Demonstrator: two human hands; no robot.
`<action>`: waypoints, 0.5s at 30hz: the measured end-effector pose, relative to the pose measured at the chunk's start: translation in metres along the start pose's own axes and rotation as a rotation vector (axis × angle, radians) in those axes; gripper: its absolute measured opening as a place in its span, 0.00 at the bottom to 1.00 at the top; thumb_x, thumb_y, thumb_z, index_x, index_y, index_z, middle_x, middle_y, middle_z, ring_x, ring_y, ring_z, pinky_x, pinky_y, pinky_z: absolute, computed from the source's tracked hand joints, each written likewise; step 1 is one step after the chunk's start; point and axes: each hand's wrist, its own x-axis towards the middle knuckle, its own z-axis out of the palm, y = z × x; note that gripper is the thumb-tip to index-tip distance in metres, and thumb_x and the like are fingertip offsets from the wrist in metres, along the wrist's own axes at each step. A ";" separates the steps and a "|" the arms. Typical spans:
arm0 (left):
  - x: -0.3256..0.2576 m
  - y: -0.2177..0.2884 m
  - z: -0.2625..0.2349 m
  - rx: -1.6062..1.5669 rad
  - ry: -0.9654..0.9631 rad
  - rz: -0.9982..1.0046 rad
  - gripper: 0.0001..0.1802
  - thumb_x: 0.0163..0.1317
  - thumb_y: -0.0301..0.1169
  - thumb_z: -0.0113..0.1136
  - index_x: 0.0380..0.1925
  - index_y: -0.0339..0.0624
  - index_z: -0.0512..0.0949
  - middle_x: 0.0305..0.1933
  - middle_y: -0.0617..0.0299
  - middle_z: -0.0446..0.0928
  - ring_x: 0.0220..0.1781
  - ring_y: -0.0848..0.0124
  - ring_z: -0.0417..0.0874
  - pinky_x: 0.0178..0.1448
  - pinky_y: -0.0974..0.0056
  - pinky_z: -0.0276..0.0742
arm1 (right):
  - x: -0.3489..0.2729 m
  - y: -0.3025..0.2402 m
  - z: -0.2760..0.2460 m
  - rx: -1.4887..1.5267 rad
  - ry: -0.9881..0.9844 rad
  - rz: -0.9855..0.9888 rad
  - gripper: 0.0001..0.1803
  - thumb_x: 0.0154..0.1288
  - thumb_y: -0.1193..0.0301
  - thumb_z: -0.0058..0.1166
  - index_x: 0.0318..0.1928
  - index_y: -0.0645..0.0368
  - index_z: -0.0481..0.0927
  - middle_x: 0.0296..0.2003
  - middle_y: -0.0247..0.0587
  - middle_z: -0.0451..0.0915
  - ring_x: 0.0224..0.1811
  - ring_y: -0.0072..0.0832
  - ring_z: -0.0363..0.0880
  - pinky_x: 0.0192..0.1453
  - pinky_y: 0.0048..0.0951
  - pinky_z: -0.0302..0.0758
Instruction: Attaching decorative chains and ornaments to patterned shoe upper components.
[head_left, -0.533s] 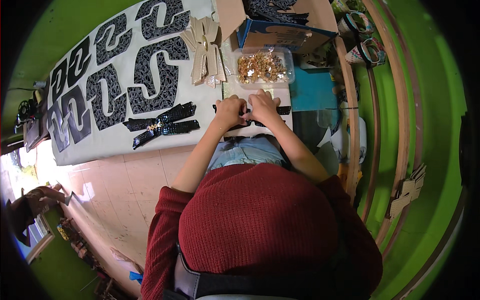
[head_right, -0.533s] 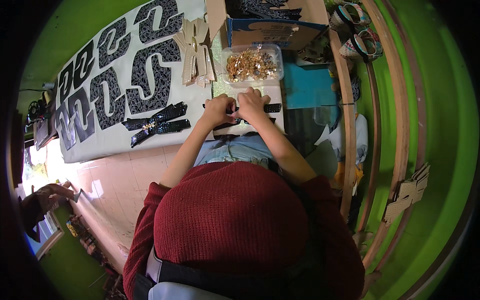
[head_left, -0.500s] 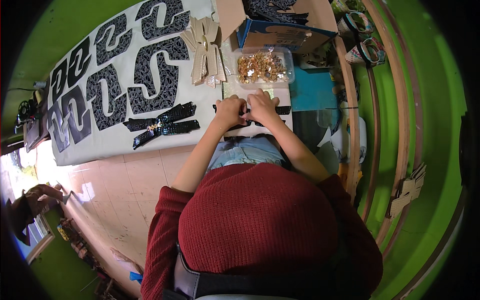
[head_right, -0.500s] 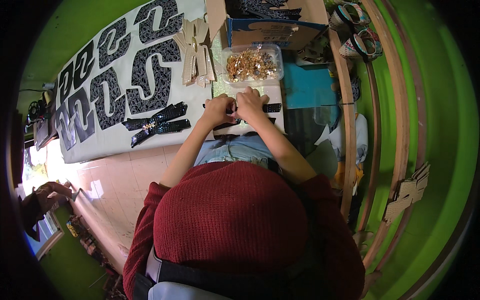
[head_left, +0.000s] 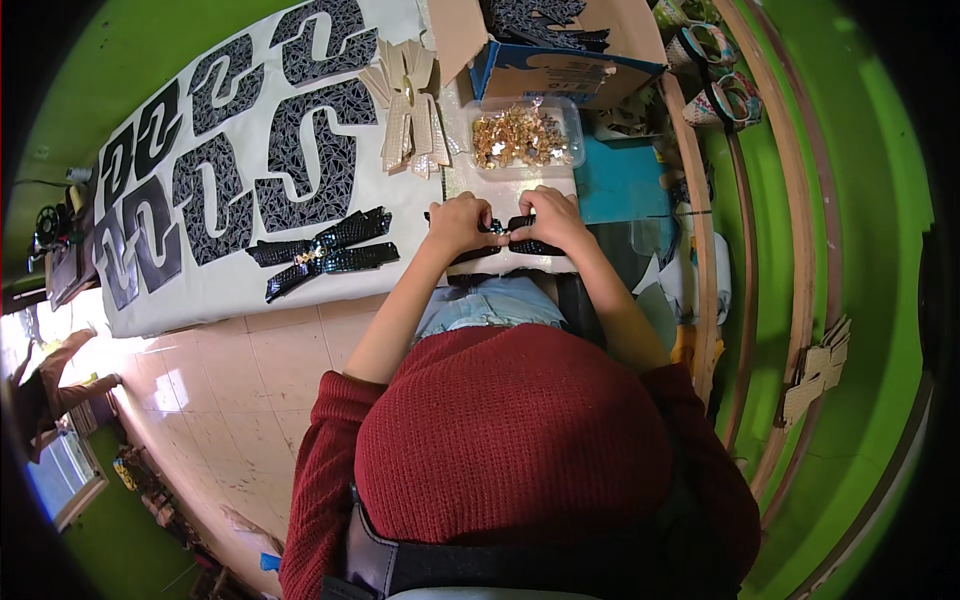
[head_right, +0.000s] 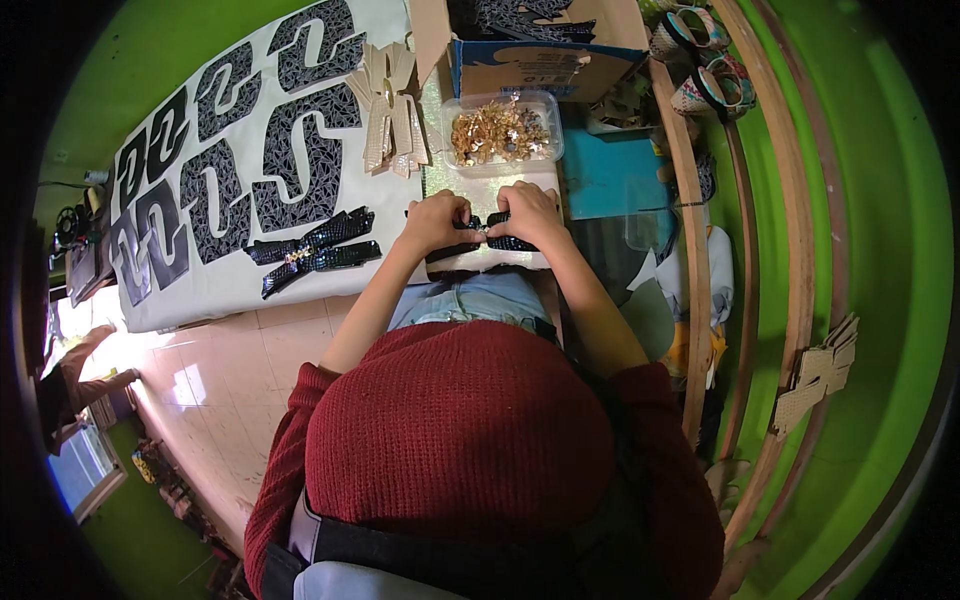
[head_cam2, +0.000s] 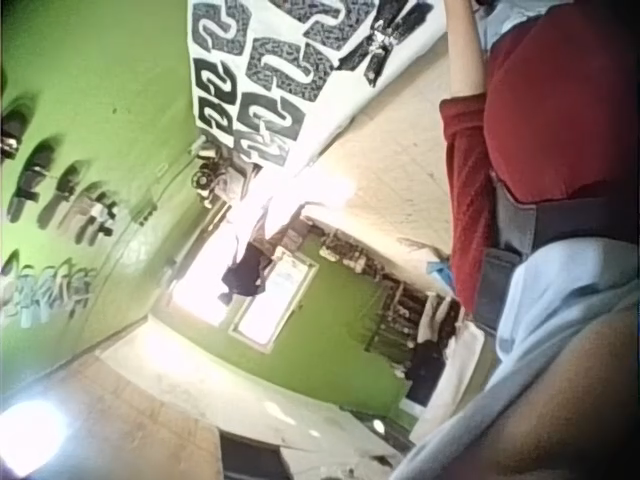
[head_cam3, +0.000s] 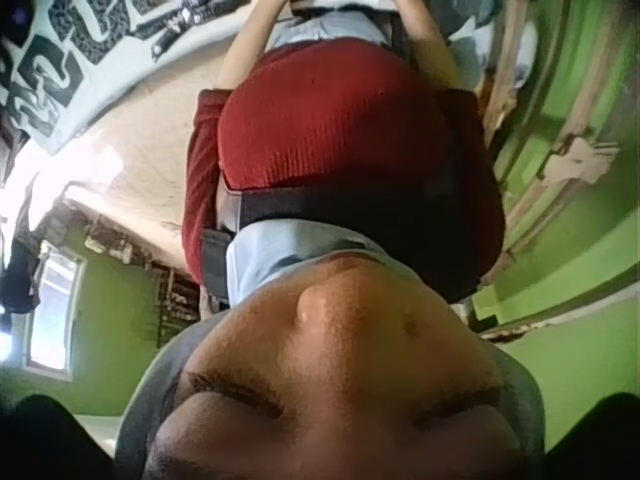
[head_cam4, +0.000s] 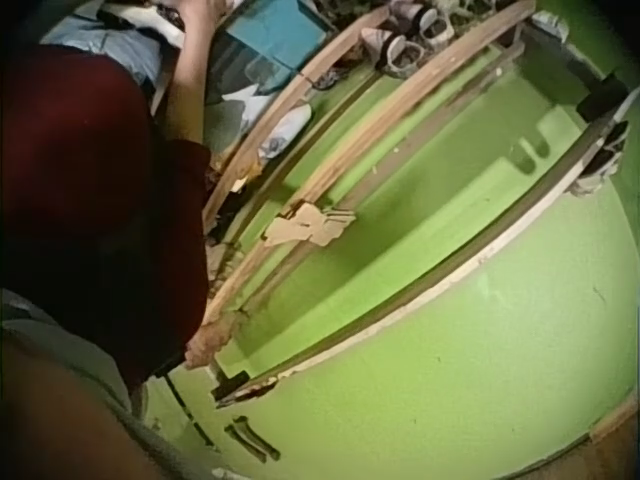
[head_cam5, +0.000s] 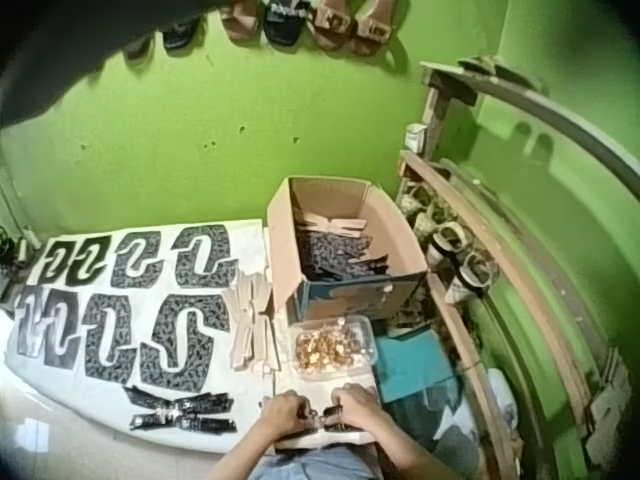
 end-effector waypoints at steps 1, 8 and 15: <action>0.001 0.002 0.002 0.027 0.028 -0.026 0.21 0.32 0.48 0.75 0.24 0.53 0.77 0.33 0.67 0.75 0.39 0.65 0.79 0.41 0.53 0.64 | -0.002 0.001 0.006 -0.036 0.082 -0.038 0.24 0.31 0.59 0.73 0.27 0.53 0.73 0.32 0.35 0.75 0.42 0.36 0.74 0.44 0.39 0.62; 0.002 0.020 0.015 0.228 0.169 -0.099 0.18 0.37 0.49 0.72 0.25 0.54 0.80 0.33 0.66 0.76 0.42 0.65 0.80 0.45 0.51 0.66 | 0.002 -0.006 0.018 -0.184 0.139 0.113 0.24 0.27 0.58 0.74 0.25 0.53 0.74 0.30 0.33 0.75 0.43 0.34 0.74 0.44 0.40 0.62; 0.004 0.025 0.003 0.252 0.055 -0.077 0.19 0.39 0.48 0.72 0.30 0.52 0.82 0.38 0.63 0.77 0.46 0.64 0.77 0.50 0.51 0.64 | 0.005 0.001 0.004 -0.077 0.008 0.031 0.24 0.28 0.55 0.73 0.25 0.52 0.76 0.33 0.34 0.76 0.46 0.35 0.73 0.47 0.42 0.59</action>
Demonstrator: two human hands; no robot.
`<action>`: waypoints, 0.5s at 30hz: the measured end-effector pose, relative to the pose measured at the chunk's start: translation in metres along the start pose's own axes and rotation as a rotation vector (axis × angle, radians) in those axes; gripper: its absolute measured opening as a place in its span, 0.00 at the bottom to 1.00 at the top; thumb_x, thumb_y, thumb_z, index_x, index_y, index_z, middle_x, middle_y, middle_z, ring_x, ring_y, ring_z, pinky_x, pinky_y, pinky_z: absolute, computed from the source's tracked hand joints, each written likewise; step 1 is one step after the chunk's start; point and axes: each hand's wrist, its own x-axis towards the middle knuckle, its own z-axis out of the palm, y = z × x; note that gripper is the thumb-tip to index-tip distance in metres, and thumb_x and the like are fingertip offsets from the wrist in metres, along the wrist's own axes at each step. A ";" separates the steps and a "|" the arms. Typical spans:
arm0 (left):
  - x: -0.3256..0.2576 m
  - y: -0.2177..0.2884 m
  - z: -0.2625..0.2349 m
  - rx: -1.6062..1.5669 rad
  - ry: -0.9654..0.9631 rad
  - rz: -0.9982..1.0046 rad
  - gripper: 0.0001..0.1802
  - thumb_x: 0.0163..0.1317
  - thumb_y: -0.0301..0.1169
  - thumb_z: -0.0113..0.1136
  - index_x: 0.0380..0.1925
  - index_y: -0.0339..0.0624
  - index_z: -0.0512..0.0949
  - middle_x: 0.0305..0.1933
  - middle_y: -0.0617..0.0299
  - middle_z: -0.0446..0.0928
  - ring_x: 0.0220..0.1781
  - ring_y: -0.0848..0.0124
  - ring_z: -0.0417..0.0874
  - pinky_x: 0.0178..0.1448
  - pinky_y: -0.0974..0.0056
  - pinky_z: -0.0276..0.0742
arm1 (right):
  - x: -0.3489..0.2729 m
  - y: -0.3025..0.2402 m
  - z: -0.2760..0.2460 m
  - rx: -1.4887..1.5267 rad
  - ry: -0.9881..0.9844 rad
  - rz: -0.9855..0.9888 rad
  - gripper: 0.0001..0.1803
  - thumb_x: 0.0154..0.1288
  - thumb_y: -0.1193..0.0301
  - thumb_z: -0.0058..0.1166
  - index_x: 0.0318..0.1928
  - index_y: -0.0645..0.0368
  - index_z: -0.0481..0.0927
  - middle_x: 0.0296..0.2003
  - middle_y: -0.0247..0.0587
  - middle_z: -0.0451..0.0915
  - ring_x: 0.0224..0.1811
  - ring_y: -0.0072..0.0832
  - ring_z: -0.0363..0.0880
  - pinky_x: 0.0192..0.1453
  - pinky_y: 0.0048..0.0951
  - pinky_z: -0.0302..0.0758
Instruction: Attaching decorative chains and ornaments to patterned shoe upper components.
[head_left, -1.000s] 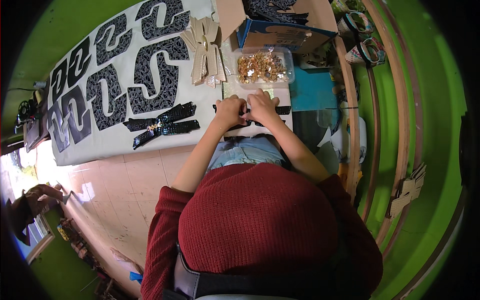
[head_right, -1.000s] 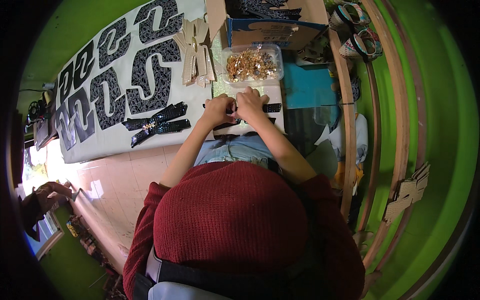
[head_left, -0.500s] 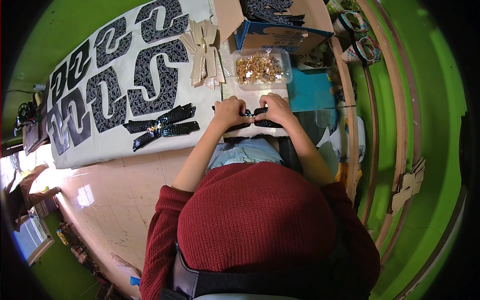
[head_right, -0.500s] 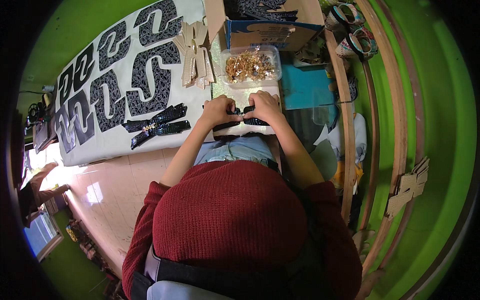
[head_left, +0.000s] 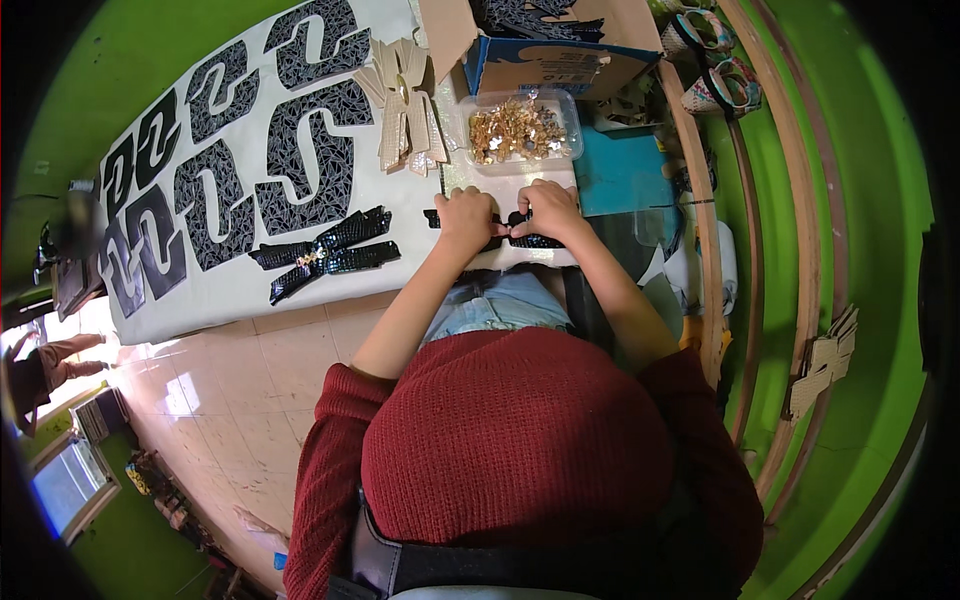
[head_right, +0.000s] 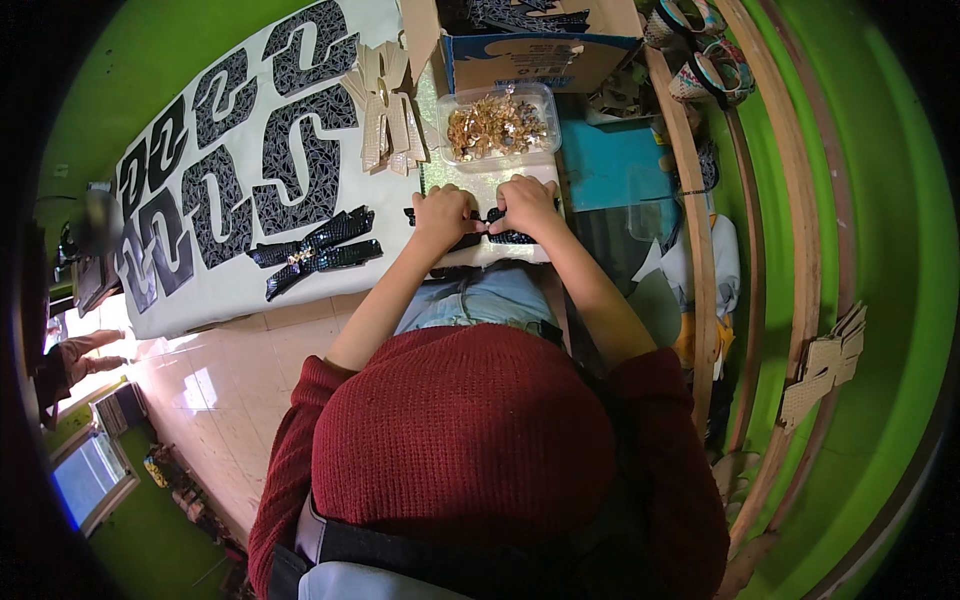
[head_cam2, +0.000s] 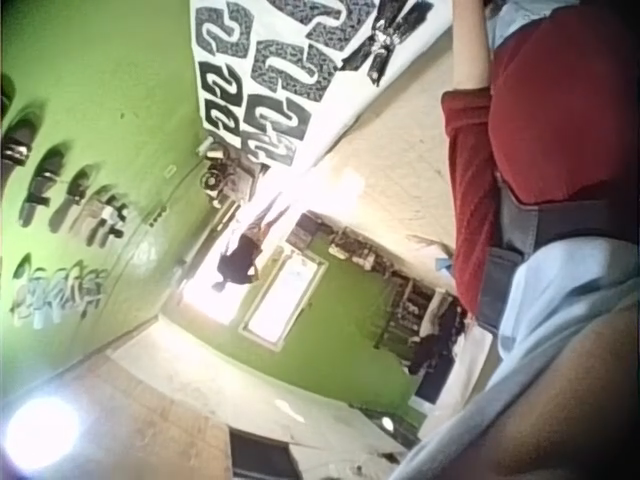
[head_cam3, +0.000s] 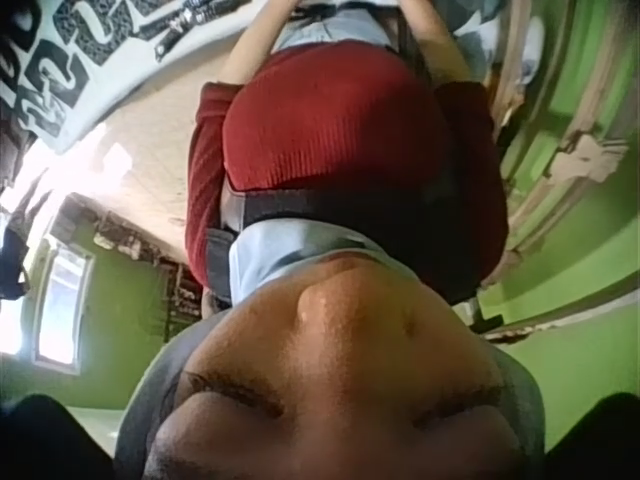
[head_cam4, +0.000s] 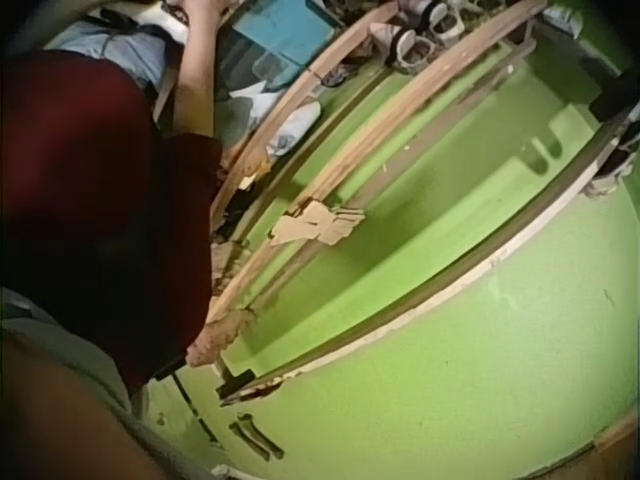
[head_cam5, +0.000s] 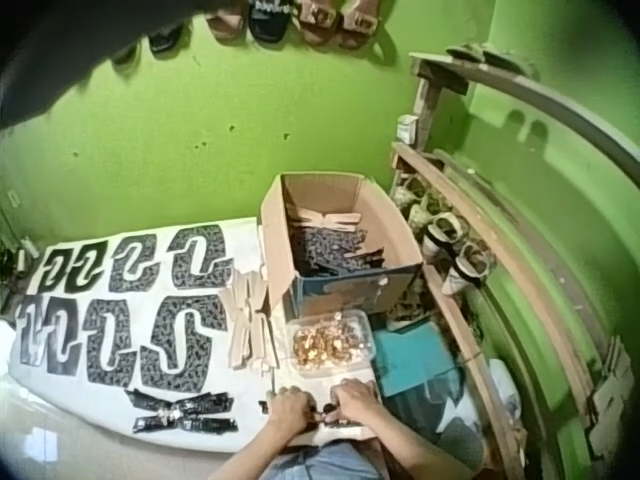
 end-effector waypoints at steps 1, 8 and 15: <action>-0.002 -0.004 0.003 0.003 0.001 -0.002 0.19 0.39 0.48 0.72 0.30 0.52 0.82 0.38 0.63 0.77 0.46 0.64 0.77 0.50 0.51 0.64 | -0.001 -0.003 -0.004 0.003 -0.051 0.011 0.24 0.27 0.55 0.74 0.25 0.52 0.76 0.33 0.34 0.76 0.46 0.36 0.73 0.47 0.42 0.59; -0.016 -0.003 0.024 -0.065 0.299 0.058 0.19 0.39 0.45 0.71 0.30 0.53 0.77 0.37 0.66 0.74 0.46 0.64 0.74 0.47 0.51 0.62 | -0.023 -0.009 0.013 0.013 0.166 -0.056 0.24 0.38 0.63 0.71 0.37 0.53 0.75 0.36 0.35 0.74 0.49 0.36 0.69 0.51 0.41 0.59; -0.024 -0.001 0.007 0.062 0.247 0.139 0.18 0.47 0.43 0.68 0.37 0.52 0.77 0.40 0.64 0.74 0.49 0.64 0.73 0.50 0.47 0.60 | -0.029 -0.014 0.004 0.020 0.176 -0.115 0.21 0.45 0.65 0.68 0.37 0.56 0.73 0.34 0.37 0.77 0.45 0.37 0.72 0.49 0.41 0.57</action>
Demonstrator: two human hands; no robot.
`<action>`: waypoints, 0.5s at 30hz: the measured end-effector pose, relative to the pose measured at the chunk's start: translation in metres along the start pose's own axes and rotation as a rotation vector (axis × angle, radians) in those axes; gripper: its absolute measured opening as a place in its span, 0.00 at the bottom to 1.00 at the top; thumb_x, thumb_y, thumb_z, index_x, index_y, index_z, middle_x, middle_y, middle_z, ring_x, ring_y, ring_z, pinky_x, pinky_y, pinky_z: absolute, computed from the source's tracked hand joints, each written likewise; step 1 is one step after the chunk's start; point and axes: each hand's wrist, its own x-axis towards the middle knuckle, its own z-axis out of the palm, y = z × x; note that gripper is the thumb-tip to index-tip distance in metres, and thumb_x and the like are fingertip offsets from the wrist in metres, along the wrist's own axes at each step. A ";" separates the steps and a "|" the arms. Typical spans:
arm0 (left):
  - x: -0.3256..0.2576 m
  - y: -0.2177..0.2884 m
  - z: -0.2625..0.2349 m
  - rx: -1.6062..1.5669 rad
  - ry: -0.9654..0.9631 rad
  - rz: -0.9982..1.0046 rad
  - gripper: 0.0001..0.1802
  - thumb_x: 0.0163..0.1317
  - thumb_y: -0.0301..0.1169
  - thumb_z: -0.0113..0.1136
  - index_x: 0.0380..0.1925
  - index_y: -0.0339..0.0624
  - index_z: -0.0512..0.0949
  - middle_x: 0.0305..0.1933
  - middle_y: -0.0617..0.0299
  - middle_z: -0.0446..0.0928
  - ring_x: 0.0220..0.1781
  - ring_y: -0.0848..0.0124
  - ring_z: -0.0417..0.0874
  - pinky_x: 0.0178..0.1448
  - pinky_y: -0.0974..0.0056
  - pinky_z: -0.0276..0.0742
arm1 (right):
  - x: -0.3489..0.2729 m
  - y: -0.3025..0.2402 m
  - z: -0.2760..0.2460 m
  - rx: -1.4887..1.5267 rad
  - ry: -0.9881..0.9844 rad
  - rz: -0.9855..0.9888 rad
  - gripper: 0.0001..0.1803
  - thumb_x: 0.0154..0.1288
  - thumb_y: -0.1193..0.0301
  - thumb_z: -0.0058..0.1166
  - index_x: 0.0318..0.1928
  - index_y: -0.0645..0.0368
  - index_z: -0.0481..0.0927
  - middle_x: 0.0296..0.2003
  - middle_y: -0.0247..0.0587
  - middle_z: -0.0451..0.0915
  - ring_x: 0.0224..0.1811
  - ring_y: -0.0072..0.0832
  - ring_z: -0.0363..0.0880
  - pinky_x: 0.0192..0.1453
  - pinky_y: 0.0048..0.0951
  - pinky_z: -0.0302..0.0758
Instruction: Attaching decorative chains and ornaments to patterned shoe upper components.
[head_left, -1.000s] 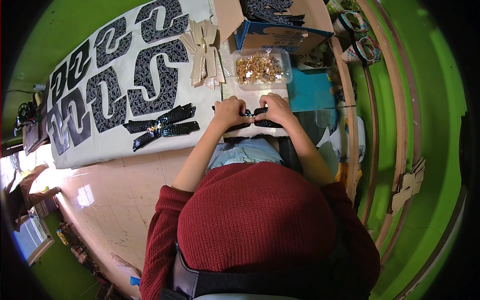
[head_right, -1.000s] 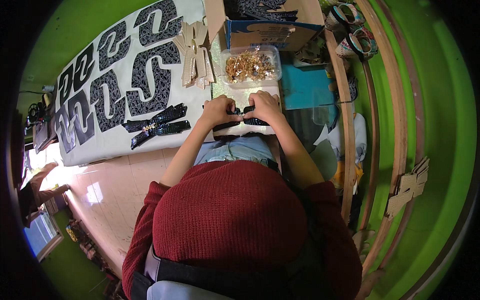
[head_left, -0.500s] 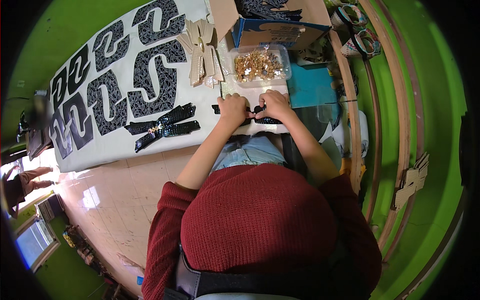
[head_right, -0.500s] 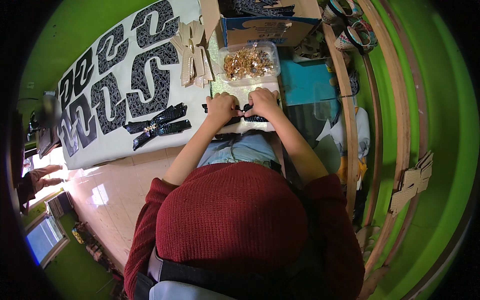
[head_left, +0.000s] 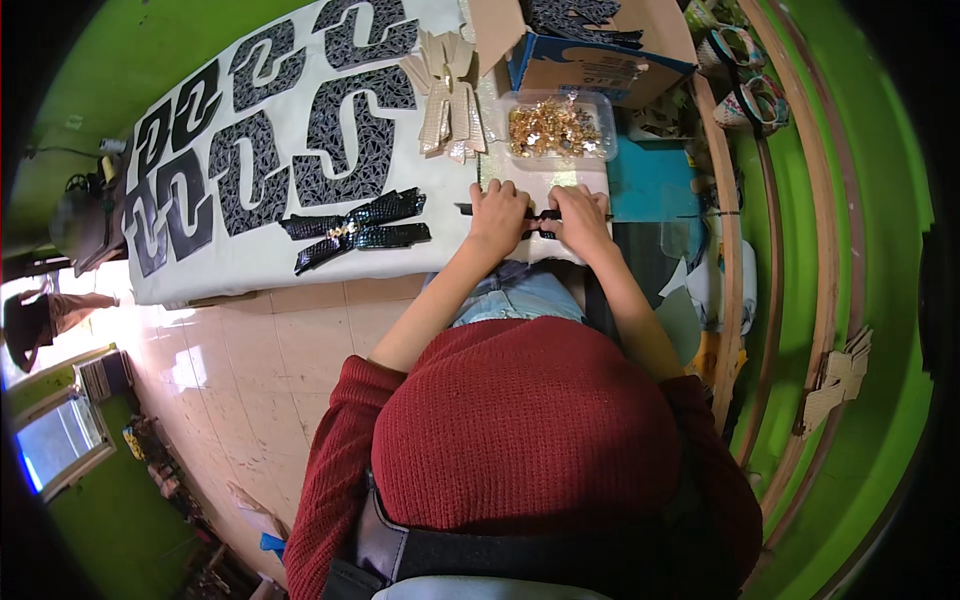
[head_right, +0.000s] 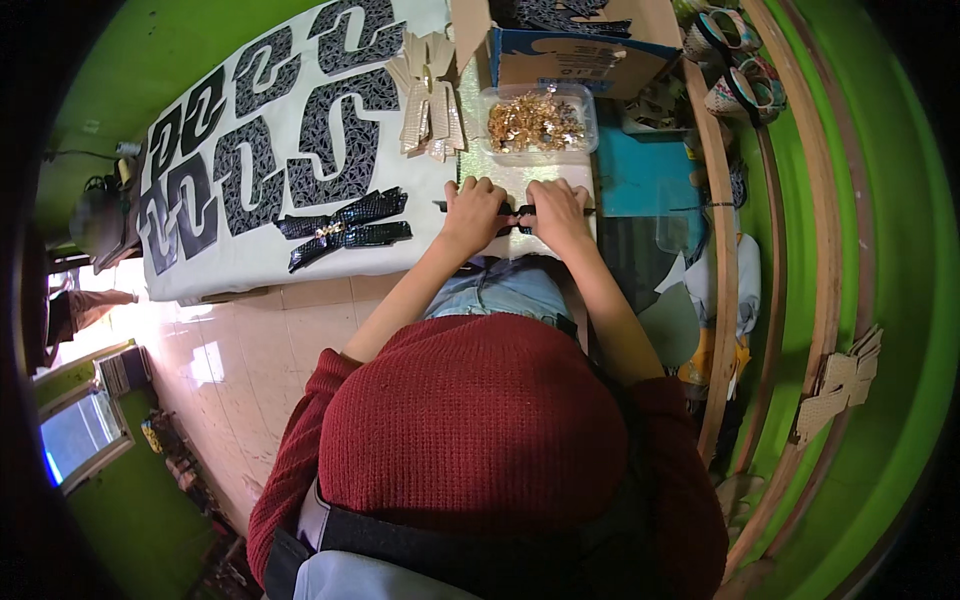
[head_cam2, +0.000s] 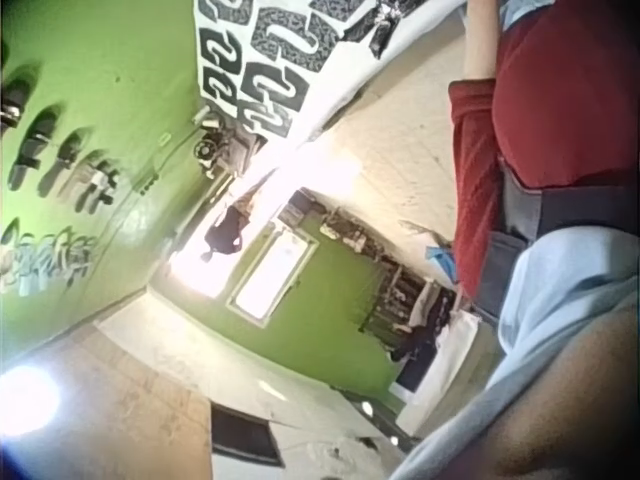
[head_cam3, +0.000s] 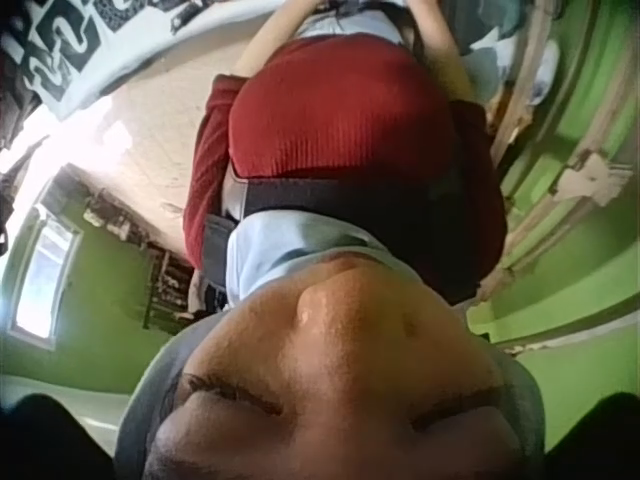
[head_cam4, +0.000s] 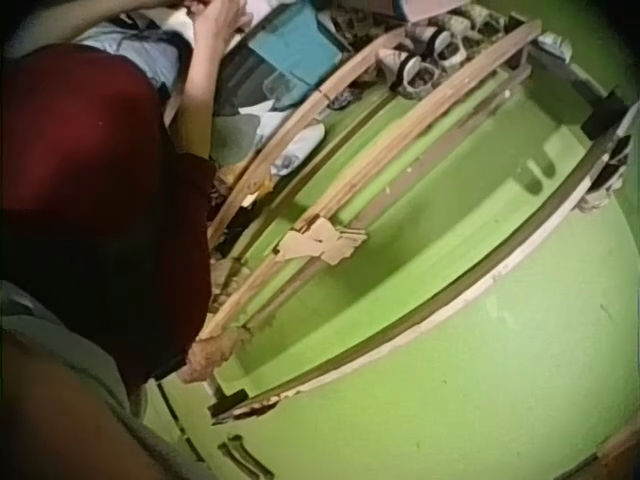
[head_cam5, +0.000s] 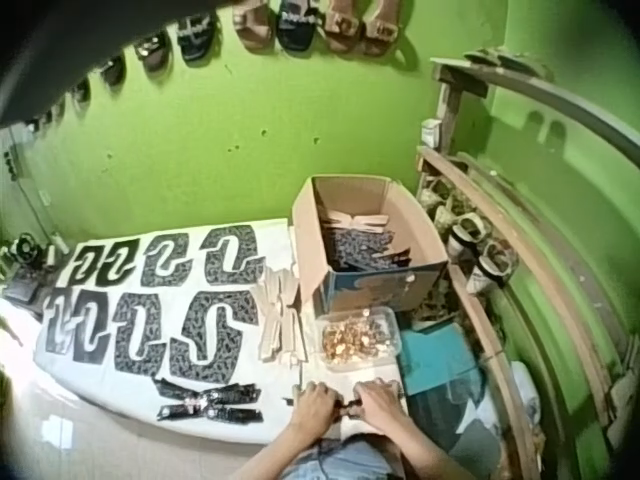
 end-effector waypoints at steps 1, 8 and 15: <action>-0.002 -0.004 -0.005 0.012 -0.014 0.028 0.16 0.47 0.43 0.67 0.35 0.52 0.78 0.38 0.63 0.75 0.48 0.65 0.74 0.51 0.46 0.59 | 0.003 -0.002 0.000 0.008 -0.024 0.042 0.19 0.45 0.66 0.68 0.37 0.54 0.73 0.31 0.36 0.80 0.41 0.37 0.76 0.49 0.40 0.57; -0.035 -0.054 -0.089 -0.301 -0.099 -0.133 0.20 0.44 0.45 0.69 0.35 0.48 0.82 0.33 0.55 0.82 0.38 0.59 0.83 0.46 0.55 0.74 | 0.031 -0.021 -0.034 0.615 -0.303 -0.153 0.09 0.54 0.73 0.60 0.37 0.59 0.79 0.28 0.38 0.80 0.34 0.26 0.78 0.43 0.29 0.70; -0.080 -0.127 -0.164 -0.259 -0.115 -0.395 0.11 0.54 0.37 0.64 0.37 0.52 0.82 0.38 0.64 0.83 0.46 0.68 0.80 0.60 0.48 0.50 | 0.088 -0.106 0.014 0.849 -0.339 -0.498 0.09 0.60 0.74 0.55 0.41 0.62 0.77 0.28 0.34 0.78 0.32 0.19 0.74 0.39 0.24 0.71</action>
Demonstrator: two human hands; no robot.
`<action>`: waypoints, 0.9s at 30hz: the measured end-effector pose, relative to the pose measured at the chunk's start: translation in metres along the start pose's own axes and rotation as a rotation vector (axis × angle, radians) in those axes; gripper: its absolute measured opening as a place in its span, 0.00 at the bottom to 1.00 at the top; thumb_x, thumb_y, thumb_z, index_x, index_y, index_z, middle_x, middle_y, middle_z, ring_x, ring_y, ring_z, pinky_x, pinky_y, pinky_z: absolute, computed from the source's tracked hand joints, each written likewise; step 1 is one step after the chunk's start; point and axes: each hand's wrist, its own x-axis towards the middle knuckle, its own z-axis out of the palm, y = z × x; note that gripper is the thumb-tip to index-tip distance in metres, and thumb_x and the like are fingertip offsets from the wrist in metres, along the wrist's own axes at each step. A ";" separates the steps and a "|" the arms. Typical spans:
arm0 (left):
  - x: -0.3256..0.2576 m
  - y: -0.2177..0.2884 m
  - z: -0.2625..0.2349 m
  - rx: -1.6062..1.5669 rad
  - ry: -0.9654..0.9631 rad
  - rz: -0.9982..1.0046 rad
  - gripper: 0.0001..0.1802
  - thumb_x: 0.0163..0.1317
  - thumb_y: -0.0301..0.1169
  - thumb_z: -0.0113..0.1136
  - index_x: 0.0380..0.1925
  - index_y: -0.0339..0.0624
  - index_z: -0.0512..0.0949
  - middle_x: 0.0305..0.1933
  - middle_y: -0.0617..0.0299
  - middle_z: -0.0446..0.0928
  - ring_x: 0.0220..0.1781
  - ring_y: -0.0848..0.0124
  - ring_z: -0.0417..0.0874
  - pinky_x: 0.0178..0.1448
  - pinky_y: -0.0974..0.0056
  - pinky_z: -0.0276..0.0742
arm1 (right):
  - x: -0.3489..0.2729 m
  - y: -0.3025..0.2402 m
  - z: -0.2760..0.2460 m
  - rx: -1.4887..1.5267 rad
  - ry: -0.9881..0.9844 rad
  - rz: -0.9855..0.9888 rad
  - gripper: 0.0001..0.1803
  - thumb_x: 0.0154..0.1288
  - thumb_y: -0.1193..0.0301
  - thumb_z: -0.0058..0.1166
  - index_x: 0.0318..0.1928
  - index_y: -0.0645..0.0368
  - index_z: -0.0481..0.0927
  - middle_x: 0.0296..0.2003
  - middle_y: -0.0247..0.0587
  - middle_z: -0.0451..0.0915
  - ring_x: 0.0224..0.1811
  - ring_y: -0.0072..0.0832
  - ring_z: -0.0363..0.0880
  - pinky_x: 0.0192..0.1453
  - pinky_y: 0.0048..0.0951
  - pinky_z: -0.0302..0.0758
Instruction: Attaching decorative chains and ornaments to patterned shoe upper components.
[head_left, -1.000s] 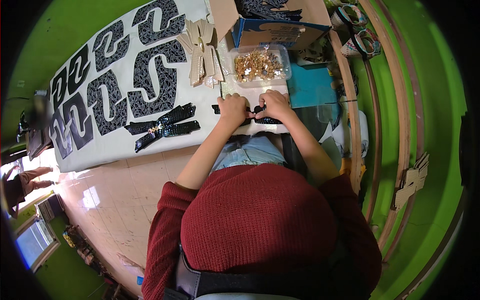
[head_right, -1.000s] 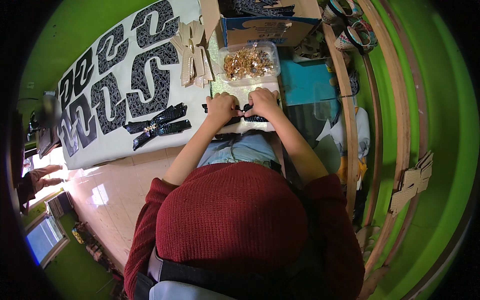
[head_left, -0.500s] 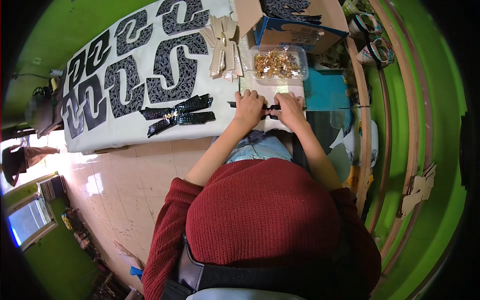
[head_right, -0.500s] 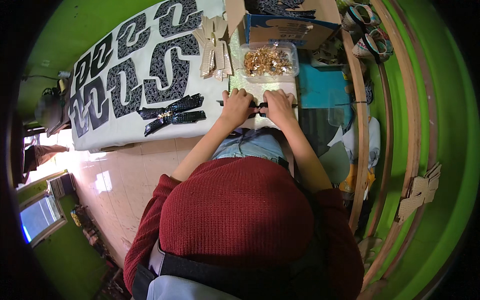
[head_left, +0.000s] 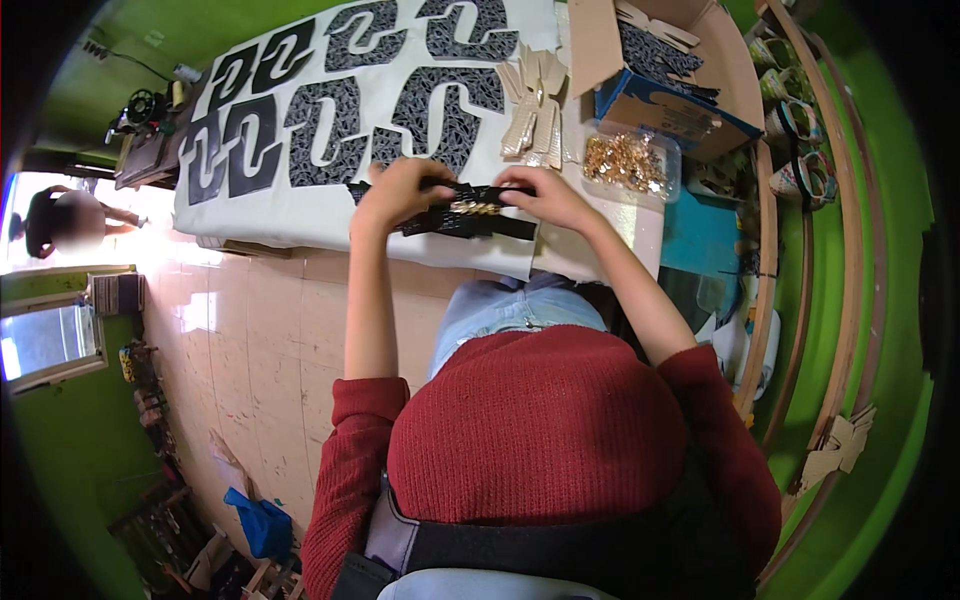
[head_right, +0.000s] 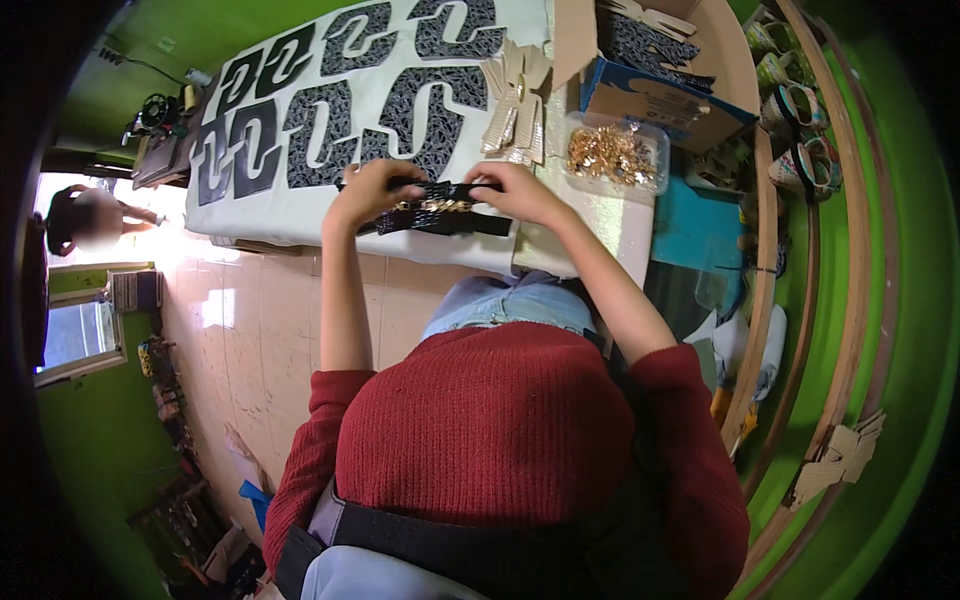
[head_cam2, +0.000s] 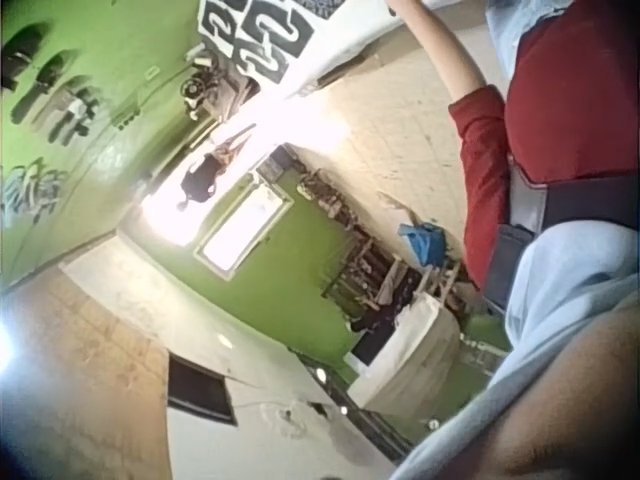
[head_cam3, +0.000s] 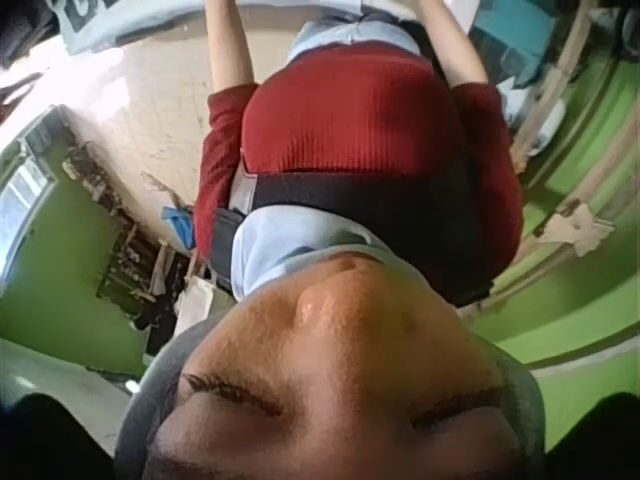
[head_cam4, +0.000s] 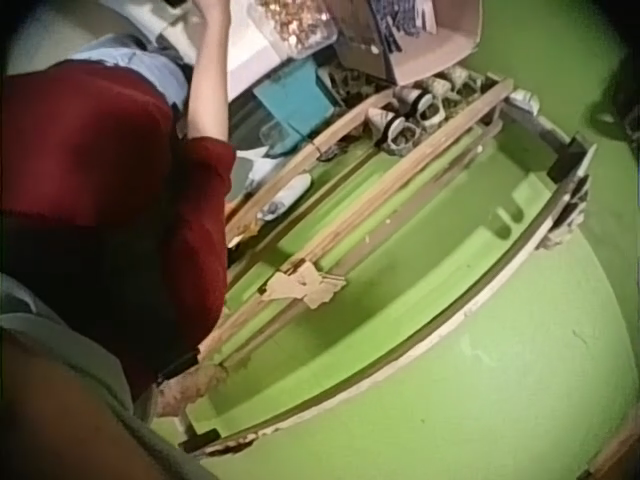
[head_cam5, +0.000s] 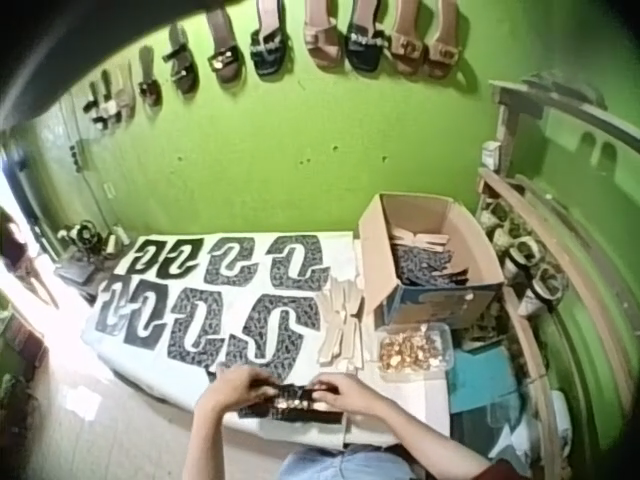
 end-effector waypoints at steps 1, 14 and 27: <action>0.002 -0.010 -0.007 0.028 -0.023 -0.099 0.09 0.56 0.36 0.62 0.37 0.54 0.83 0.38 0.65 0.83 0.46 0.68 0.80 0.59 0.45 0.49 | 0.014 0.006 0.012 0.044 -0.015 -0.022 0.10 0.60 0.74 0.54 0.42 0.61 0.77 0.27 0.33 0.77 0.32 0.19 0.74 0.39 0.24 0.72; 0.025 -0.128 0.006 0.041 -0.004 -0.344 0.05 0.56 0.39 0.63 0.30 0.55 0.80 0.32 0.73 0.82 0.40 0.74 0.80 0.58 0.33 0.43 | 0.081 0.017 0.075 -0.253 0.023 -0.087 0.09 0.57 0.74 0.53 0.39 0.61 0.79 0.31 0.45 0.80 0.33 0.34 0.79 0.40 0.31 0.73; 0.021 -0.135 0.018 -0.065 0.060 -0.351 0.04 0.51 0.37 0.68 0.25 0.54 0.83 0.27 0.73 0.82 0.35 0.77 0.80 0.57 0.36 0.41 | 0.073 0.016 0.078 -0.425 0.085 -0.125 0.08 0.54 0.72 0.53 0.34 0.59 0.81 0.33 0.45 0.81 0.39 0.43 0.78 0.46 0.39 0.73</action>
